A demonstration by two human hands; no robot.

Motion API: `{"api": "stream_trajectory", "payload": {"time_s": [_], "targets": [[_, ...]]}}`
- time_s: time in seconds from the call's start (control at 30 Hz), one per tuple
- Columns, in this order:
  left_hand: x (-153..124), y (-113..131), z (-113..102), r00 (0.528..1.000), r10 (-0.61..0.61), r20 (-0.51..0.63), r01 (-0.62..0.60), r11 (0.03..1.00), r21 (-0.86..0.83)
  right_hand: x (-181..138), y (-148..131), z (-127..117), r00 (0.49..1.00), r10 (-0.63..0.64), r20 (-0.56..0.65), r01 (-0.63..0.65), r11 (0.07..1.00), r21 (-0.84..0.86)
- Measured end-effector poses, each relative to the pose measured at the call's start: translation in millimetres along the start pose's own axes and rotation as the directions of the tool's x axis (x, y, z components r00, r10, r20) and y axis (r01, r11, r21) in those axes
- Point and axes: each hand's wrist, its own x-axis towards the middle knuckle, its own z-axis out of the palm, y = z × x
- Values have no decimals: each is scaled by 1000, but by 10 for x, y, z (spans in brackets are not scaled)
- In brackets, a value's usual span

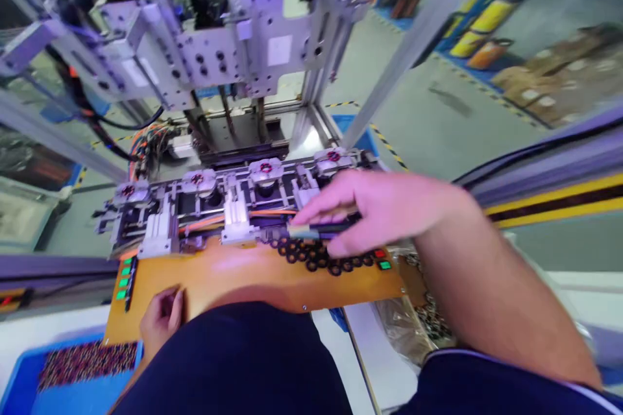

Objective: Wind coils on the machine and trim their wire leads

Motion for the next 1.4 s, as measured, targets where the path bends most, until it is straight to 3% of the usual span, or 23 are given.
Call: {"api": "stream_trajectory", "payload": {"time_s": [0.1, 0.17, 0.27, 0.37, 0.5, 0.6, 0.7, 0.77, 0.87, 0.93, 1.0, 1.07, 1.2, 1.4], "targets": [[-5, 20, -45, 996, -8, 94, 9, 1000, -14, 306, 295, 883, 1000, 10, 30, -16, 977, 215], [-14, 89, -49, 979, 8, 204, 2, 999, -47, 584, 557, 1451, 995, 92, 44, -102, 891, 443], [-29, 277, 3, 904, 104, 414, -43, 987, -154, 996, 918, 2097, 984, 171, -40, -132, 871, 474], [-39, 470, 106, 826, 199, 528, -82, 968, -237, 1253, 1164, 2419, 960, 242, -138, -164, 893, 420], [-84, 589, 195, 812, 239, 532, -120, 961, -249, 1296, 1298, 2536, 908, 289, -303, -228, 949, 219], [-105, 564, 67, 842, 247, 480, -157, 963, -220, 1189, 1254, 2537, 877, 213, -430, -243, 970, -15], [56, 485, -325, 887, 255, 384, -217, 966, -141, 997, 1070, 2430, 893, 65, -445, -184, 956, -230], [337, 456, -692, 915, 264, 306, -259, 964, -56, 859, 853, 2227, 909, -47, -414, -102, 938, -331], [992, 522, -1202, 929, 299, 217, -325, 941, 92, 806, 395, 1688, 907, -235, -350, 33, 867, -497], [1492, 631, -1399, 914, 346, 214, -383, 907, 173, 972, 59, 1255, 902, -379, -209, 119, 681, -723], [1942, 752, -1450, 880, 399, 258, -456, 862, 222, 1286, -222, 878, 920, -363, -145, 66, 510, -858], [2275, 842, -1387, 844, 428, 322, -513, 820, 254, 1657, -386, 624, 954, -277, -114, 16, 430, -903], [2557, 861, -1156, 804, 429, 412, -566, 765, 307, 2213, -342, 452, 972, -222, -77, 21, 407, -913], [2620, 730, -1030, 742, 397, 540, -620, 714, 326, 2417, -48, 451, 984, -173, -29, 52, 443, -895]]}}
